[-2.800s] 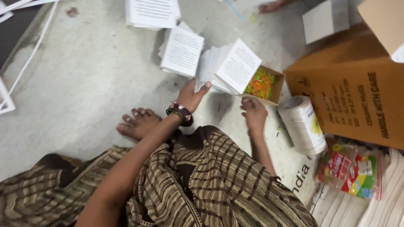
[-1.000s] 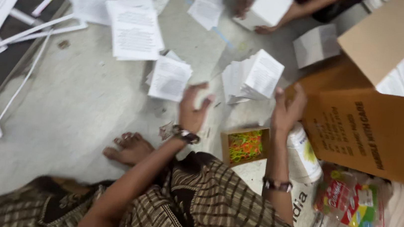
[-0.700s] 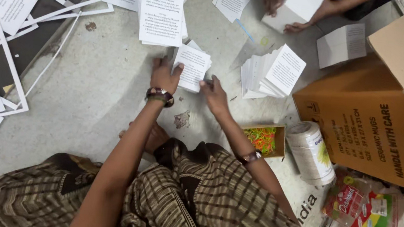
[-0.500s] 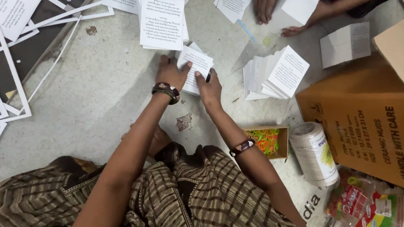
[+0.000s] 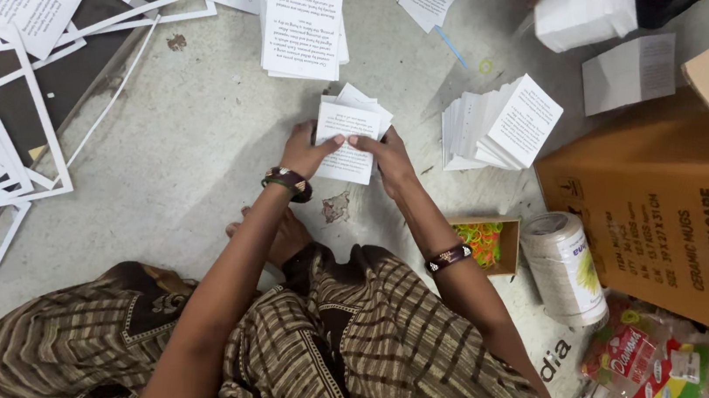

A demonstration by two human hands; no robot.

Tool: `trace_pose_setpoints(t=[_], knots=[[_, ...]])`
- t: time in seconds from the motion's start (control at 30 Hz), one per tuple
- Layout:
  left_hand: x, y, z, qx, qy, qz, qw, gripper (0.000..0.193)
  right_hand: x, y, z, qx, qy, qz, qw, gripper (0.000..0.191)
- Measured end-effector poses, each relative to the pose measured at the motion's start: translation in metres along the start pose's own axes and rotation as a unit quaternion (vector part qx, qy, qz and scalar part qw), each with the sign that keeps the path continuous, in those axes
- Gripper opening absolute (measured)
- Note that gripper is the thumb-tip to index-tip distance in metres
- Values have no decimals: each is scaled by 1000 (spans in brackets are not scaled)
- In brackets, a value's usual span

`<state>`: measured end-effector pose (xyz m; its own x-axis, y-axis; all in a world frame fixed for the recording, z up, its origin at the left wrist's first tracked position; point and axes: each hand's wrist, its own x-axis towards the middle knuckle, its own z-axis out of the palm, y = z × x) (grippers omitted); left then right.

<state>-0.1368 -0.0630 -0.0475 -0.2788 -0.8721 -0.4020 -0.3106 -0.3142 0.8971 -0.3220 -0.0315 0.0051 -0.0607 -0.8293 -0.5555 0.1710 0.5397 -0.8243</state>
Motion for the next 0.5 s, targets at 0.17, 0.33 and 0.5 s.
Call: trace_pose_setpoints(t=[0.17,0.33,0.5], knots=[[-28,11,-18,-79,-33,158,984,109,-33,7,1,-54,-9,-121,991,82],[-49,12,-18,41,-29,239,970,104,-57,16,-14,-150,-26,-235,960,102],[-35,-3,-9,151,-20,263,953,112,-41,26,-13,-179,-71,-243,951,128]])
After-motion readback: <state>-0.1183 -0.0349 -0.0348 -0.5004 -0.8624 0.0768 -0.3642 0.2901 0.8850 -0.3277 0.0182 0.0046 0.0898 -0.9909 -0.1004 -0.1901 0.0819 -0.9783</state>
